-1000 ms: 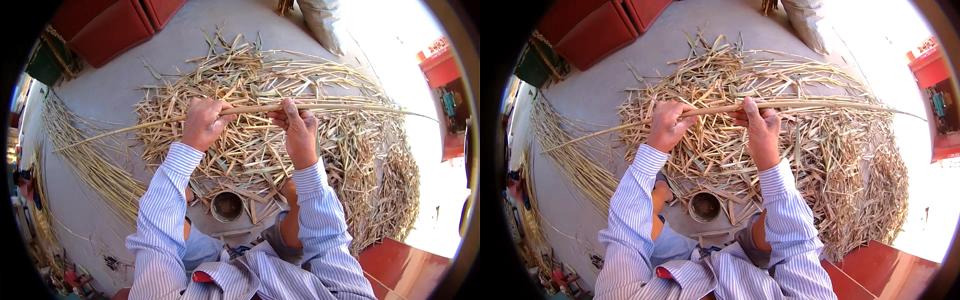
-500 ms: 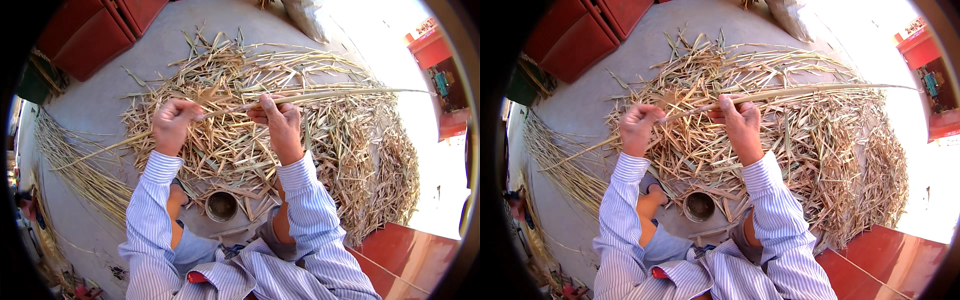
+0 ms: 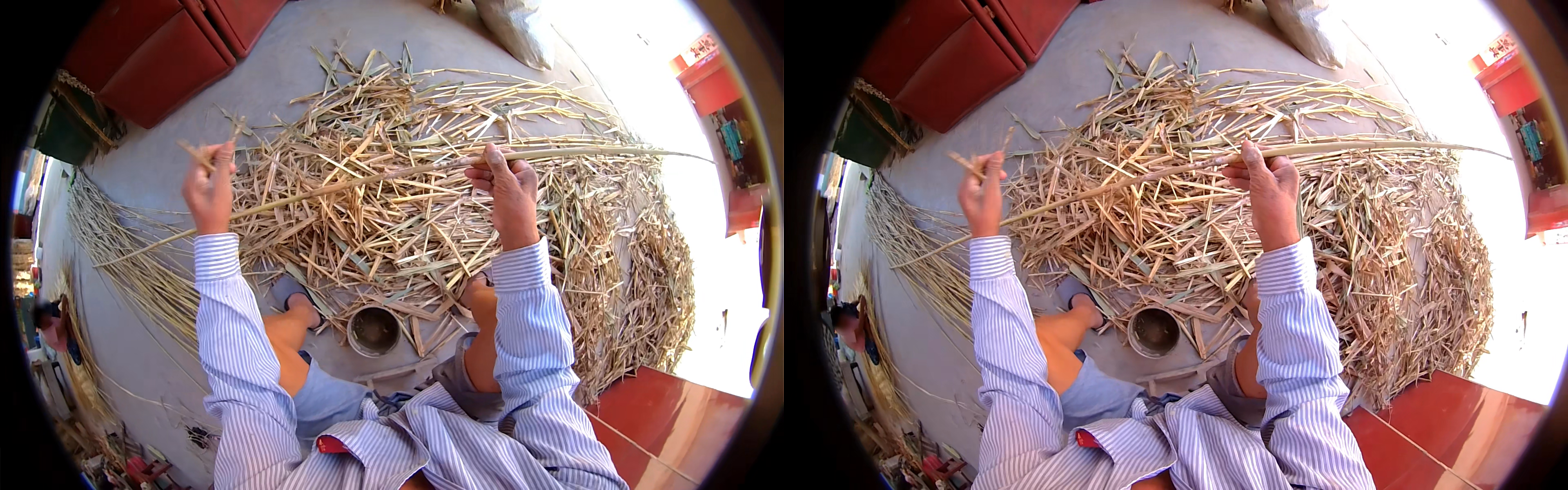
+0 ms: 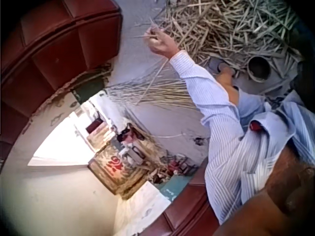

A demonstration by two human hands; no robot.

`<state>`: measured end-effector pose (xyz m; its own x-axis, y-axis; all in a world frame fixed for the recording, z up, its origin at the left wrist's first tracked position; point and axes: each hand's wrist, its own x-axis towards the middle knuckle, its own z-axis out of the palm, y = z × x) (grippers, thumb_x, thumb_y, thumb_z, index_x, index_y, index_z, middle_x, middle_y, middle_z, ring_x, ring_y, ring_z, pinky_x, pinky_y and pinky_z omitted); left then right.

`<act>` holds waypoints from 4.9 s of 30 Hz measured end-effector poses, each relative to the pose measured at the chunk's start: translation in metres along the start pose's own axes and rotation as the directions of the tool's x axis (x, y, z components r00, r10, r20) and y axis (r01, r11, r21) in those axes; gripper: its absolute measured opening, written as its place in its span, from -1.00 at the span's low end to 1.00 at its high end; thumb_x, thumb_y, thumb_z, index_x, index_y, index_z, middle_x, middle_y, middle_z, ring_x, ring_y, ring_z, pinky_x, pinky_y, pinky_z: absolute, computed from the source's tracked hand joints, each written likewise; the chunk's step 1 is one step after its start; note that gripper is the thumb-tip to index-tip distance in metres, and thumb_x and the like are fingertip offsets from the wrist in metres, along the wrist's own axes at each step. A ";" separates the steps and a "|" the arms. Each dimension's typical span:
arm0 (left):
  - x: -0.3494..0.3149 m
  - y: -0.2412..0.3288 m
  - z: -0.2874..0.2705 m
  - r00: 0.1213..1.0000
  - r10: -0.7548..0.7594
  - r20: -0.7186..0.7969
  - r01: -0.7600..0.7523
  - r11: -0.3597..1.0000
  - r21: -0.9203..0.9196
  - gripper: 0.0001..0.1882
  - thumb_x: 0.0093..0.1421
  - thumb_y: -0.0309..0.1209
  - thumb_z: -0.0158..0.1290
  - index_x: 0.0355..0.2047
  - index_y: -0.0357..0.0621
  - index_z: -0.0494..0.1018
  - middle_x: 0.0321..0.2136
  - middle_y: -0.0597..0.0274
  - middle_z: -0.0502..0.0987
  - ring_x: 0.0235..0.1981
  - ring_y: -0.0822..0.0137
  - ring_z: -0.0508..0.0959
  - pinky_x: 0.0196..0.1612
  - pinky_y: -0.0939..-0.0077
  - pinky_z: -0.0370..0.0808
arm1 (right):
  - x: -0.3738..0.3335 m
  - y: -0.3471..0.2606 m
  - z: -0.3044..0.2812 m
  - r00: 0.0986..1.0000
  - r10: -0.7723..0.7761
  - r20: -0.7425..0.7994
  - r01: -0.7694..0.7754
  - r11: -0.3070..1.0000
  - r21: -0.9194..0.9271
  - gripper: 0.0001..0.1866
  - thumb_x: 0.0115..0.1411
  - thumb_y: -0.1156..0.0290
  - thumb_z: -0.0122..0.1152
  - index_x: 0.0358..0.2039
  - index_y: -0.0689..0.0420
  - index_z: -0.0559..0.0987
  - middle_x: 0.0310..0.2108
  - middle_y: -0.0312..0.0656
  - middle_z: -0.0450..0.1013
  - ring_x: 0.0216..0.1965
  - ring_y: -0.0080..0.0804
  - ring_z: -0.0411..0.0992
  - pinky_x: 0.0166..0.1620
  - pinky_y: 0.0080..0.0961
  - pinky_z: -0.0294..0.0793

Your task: The person sits on the floor and repeatedly picks up dried plant stems, strips off the outer layers by hand, and discards the debris. The process is repeated for multiple stems throughout the clip.

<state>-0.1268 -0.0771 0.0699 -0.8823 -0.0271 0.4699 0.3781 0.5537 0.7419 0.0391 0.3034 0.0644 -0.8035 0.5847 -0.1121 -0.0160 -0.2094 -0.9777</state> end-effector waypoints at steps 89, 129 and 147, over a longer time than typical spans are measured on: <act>-0.024 0.032 0.059 0.942 0.210 0.261 -0.211 0.977 -0.023 -0.47 0.20 0.05 0.09 -0.25 -0.27 0.52 -0.37 0.08 0.58 -0.32 0.27 0.56 -0.20 0.35 0.43 | 0.005 -0.007 -0.015 0.961 -0.096 0.258 0.030 0.968 0.250 -0.79 0.34 0.35 0.08 -0.11 0.20 0.50 -0.18 -0.09 0.56 -0.15 -0.37 0.55 -0.12 -0.52 0.59; -0.055 0.117 0.126 0.867 -0.063 0.495 0.378 0.730 -0.569 -0.71 0.11 -0.38 0.28 -0.22 -0.28 0.54 -0.48 0.24 0.61 -0.47 0.50 0.57 -0.36 0.64 0.50 | -0.008 0.002 0.006 0.967 0.062 0.247 -0.140 0.940 0.312 -0.81 0.24 0.45 0.20 -0.16 0.23 0.52 -0.21 -0.08 0.57 -0.19 -0.34 0.58 -0.14 -0.52 0.63; -0.034 0.077 0.098 0.684 0.071 0.726 0.155 0.959 -0.239 -0.81 0.10 -0.45 0.24 -0.29 -0.30 0.59 -0.50 0.26 0.61 -0.44 0.52 0.52 -0.32 0.55 0.47 | 0.004 -0.003 -0.018 0.985 0.022 0.169 -0.077 0.943 0.325 -0.81 0.26 0.47 0.16 -0.13 0.24 0.52 -0.20 -0.05 0.56 -0.19 -0.34 0.57 -0.14 -0.53 0.63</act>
<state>-0.0953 0.0475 0.0641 -0.7805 0.6246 0.0268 0.2930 0.3275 0.8983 0.0467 0.3202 0.0639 -0.8927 0.4390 -0.1021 -0.1465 -0.4968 -0.8554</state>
